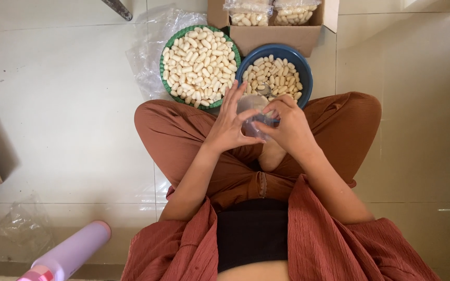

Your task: A person sitting on the floor fills small plastic bags with snacks using a spoon and organizes them into a cardboard box.

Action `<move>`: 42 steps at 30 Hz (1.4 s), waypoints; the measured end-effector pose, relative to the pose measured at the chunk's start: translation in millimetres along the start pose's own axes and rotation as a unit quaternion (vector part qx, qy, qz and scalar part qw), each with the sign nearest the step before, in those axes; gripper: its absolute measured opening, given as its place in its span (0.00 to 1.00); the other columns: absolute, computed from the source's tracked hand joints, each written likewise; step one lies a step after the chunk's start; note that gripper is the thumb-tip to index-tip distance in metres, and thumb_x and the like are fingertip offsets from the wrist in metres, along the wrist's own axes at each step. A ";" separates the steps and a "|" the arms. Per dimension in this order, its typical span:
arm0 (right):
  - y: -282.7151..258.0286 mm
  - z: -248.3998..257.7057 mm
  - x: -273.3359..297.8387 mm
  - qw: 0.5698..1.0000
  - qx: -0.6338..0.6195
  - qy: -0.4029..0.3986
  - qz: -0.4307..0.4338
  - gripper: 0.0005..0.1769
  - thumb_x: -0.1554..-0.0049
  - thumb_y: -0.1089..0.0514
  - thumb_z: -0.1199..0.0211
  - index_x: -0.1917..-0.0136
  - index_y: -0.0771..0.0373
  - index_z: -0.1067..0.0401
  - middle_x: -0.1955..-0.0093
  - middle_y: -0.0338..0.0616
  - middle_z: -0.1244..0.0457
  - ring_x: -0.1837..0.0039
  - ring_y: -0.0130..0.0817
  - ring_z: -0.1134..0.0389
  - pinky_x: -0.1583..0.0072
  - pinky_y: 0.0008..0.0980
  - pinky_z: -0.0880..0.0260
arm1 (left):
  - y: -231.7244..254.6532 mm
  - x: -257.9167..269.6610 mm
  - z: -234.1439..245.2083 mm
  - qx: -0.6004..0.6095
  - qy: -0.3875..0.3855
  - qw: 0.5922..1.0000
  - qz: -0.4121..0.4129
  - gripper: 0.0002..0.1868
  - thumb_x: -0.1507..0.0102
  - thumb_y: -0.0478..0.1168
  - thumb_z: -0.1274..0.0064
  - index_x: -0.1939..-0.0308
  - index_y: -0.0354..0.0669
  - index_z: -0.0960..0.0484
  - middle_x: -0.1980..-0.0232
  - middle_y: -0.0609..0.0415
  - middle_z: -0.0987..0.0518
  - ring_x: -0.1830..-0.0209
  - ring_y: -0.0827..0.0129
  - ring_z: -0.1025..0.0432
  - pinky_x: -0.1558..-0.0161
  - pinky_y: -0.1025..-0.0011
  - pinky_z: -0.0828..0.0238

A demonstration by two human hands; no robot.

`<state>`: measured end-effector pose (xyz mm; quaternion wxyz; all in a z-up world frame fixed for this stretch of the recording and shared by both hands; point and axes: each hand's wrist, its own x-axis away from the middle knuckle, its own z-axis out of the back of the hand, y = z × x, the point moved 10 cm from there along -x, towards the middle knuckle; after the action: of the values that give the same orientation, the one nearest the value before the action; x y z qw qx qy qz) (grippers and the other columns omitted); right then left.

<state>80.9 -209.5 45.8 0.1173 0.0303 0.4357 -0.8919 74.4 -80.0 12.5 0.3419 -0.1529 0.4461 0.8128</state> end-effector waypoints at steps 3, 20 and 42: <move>-6.1 -1.0 -0.6 1.000 0.002 -0.011 -0.009 0.26 0.61 0.53 0.20 0.55 0.66 0.29 0.51 0.48 0.40 0.57 0.47 0.30 0.54 0.45 0.28 | 8.5 -8.3 3.5 -0.008 0.017 1.000 -0.012 0.32 0.46 0.54 0.30 0.58 0.44 0.38 0.26 0.32 0.44 0.25 0.33 0.51 0.30 0.33 0.58; -142.3 107.1 49.3 0.792 -0.532 -0.055 0.294 0.28 0.48 0.37 0.34 0.39 0.46 0.34 0.68 0.29 0.48 0.66 0.25 0.52 0.60 0.29 0.52 | -8.6 -7.9 8.0 0.059 0.049 0.993 0.092 0.44 0.58 0.61 0.24 0.67 0.47 0.47 0.38 0.38 0.32 0.35 0.43 0.35 0.29 0.29 0.76; -108.4 89.8 20.2 0.978 -0.164 0.010 0.132 0.27 0.43 0.58 0.41 0.34 0.69 0.41 0.38 0.50 0.47 0.37 0.42 0.46 0.33 0.39 0.45 | -12.7 -2.8 9.9 0.076 0.116 0.988 0.073 0.33 0.57 0.47 0.23 0.72 0.40 0.37 0.39 0.38 0.30 0.41 0.43 0.30 0.30 0.35 0.52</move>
<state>40.1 -219.4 181.7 0.2332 0.0772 0.5689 -0.7848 85.7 -68.3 11.7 0.2378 -0.1871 0.5530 0.7763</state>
